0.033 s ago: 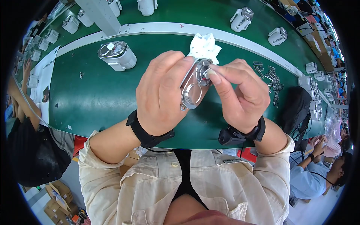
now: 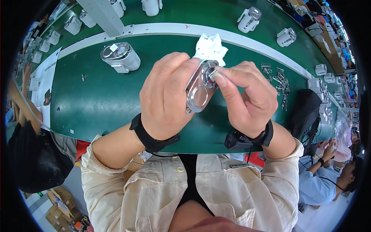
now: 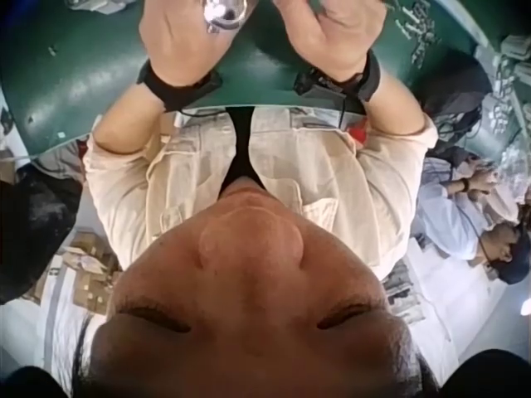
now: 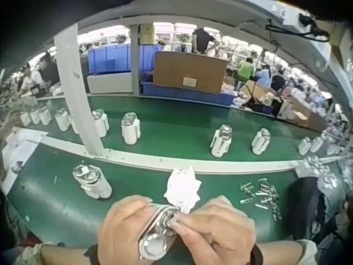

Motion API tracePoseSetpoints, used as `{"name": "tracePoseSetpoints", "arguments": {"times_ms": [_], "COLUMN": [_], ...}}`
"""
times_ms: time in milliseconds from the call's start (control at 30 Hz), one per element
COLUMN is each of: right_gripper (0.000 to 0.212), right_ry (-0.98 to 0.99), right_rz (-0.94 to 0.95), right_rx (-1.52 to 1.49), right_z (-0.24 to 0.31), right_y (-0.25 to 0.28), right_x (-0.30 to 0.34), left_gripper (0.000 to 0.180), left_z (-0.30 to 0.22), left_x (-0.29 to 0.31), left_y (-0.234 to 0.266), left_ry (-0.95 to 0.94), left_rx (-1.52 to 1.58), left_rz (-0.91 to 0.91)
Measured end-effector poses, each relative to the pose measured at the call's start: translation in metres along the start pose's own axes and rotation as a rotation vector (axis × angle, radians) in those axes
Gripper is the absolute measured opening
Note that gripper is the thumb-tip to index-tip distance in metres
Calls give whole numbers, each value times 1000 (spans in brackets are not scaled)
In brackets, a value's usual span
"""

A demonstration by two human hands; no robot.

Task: The person picks up a white and silver device, peels a protective film off the top, and wipes the surface with a cloth. They repeat this process for several more devices on the assembly line, one at a time.

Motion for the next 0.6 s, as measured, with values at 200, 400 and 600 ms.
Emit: {"name": "tracePoseSetpoints", "arguments": {"times_ms": [200,400,600], "right_gripper": [15,16,19], "right_ry": [4,41,139], "right_rz": [-51,-102,-112], "right_rx": [174,151,169], "right_z": [6,8,18], "right_y": [-6,-6,1], "right_x": [4,8,7], "left_gripper": [45,42,45], "left_z": [-2,-5,-8], "left_x": [0,0,-2], "left_y": [-2,-2,2], "left_ry": [-90,-145,-184], "left_rx": [-128,-145,-103], "left_rz": [-75,-115,-111]}}
Point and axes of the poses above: each hand's wrist, its own x-axis away from the middle knuckle, its own y-axis out of the back of the hand, z = x × y, the point moved 7 cm from there along -x, towards the middle knuckle, and after that the axes turned 1 degree about z, right-handed, at the moved point
